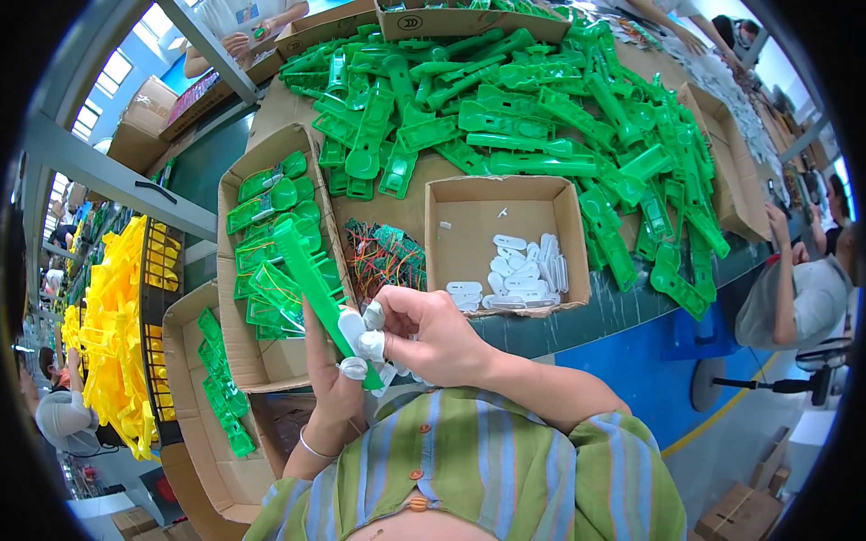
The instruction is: The person is assembling electronic components by inserting circuit boards with wires into green plastic housings on a factory production line.
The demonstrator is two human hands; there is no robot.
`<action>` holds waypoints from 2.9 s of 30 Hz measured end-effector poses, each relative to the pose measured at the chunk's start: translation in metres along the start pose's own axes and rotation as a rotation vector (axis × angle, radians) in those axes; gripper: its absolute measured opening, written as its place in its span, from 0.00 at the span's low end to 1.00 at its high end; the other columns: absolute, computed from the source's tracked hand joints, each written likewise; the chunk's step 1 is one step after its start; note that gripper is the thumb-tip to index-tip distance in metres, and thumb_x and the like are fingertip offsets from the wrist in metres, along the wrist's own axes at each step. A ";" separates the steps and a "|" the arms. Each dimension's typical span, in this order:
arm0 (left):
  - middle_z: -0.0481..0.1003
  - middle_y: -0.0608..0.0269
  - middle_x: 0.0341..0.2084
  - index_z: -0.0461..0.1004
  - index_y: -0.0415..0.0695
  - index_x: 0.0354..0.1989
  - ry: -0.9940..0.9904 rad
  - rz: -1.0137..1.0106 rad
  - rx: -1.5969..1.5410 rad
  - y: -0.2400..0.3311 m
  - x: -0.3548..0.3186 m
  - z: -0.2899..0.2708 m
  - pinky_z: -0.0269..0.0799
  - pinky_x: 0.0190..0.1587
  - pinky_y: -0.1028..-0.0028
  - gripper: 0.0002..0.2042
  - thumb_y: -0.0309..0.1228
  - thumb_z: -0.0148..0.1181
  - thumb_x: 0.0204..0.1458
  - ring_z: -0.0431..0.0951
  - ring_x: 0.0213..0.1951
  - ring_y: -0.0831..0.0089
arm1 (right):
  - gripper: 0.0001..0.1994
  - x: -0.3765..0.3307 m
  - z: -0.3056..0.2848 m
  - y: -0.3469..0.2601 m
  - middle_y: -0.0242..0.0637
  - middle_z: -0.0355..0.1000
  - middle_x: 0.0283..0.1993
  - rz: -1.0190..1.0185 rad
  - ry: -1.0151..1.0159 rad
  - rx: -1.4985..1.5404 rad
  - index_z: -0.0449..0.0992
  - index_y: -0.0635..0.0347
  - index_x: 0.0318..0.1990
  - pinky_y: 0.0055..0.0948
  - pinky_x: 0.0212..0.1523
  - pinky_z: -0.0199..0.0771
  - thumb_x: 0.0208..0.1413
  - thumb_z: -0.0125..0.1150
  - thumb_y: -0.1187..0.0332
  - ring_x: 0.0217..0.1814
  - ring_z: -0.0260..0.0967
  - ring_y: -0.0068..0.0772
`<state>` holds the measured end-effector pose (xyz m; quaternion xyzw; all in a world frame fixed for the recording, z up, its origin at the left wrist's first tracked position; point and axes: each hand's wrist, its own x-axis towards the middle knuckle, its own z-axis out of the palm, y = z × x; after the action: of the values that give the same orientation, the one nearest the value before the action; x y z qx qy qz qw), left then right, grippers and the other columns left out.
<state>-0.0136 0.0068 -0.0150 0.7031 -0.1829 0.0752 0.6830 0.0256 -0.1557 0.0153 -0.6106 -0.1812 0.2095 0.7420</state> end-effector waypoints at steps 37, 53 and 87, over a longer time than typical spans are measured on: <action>0.69 0.39 0.43 0.59 0.31 0.51 0.272 -0.150 -0.623 0.043 0.051 -0.020 0.71 0.47 0.59 0.22 0.25 0.52 0.47 0.72 0.45 0.53 | 0.09 0.054 -0.032 -0.049 0.32 0.68 0.35 -0.313 -0.030 -0.204 0.70 0.66 0.36 0.19 0.34 0.71 0.46 0.60 0.78 0.36 0.67 0.18; 0.68 0.50 0.46 0.57 0.35 0.55 0.274 -0.199 -0.512 0.038 0.039 -0.018 0.70 0.47 0.68 0.24 0.19 0.52 0.46 0.73 0.42 0.66 | 0.07 0.035 -0.015 -0.046 0.37 0.66 0.27 -0.597 0.152 -0.739 0.71 0.65 0.28 0.26 0.24 0.67 0.38 0.58 0.82 0.26 0.67 0.30; 0.66 0.59 0.49 0.55 0.42 0.58 0.215 -0.224 -0.947 0.010 0.028 -0.006 0.68 0.49 0.68 0.22 0.37 0.46 0.56 0.69 0.49 0.67 | 0.12 0.033 0.015 -0.031 0.40 0.61 0.32 -0.852 0.176 -1.107 0.70 0.68 0.30 0.29 0.24 0.68 0.31 0.58 0.78 0.28 0.64 0.37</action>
<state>0.0089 0.0083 0.0049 0.3194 -0.0489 -0.0179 0.9462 0.0484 -0.1305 0.0487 -0.7889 -0.4237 -0.2726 0.3518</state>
